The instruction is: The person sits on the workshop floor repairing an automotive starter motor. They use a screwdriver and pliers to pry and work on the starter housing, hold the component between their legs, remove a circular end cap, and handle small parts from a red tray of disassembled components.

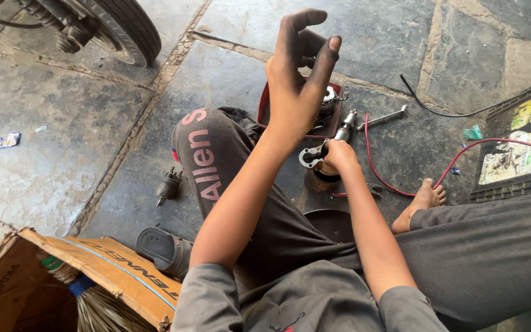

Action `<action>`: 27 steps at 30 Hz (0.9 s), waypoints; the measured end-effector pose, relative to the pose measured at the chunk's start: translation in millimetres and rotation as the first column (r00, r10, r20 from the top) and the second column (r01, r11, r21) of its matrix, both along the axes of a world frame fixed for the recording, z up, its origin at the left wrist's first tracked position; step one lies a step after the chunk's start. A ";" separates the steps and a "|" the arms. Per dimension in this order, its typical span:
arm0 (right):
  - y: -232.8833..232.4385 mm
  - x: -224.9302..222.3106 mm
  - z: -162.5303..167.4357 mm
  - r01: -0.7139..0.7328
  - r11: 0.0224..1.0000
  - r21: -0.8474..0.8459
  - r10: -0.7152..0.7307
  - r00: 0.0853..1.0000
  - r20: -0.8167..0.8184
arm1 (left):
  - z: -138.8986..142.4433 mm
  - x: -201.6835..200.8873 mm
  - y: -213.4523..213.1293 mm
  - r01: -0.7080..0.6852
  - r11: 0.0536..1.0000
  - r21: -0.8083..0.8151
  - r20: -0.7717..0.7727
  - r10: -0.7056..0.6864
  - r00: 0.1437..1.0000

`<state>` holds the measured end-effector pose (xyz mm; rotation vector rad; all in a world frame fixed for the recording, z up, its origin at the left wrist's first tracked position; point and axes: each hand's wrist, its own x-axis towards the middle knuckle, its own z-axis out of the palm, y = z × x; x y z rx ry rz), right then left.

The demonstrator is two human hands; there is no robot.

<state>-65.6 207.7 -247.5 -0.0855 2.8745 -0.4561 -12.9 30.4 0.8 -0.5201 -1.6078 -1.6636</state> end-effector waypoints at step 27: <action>-14.4 7.2 26.0 0.052 0.997 0.063 -0.053 0.998 0.020 | 2.5 4.5 2.2 0.026 0.999 -0.026 0.058 -0.025 0.998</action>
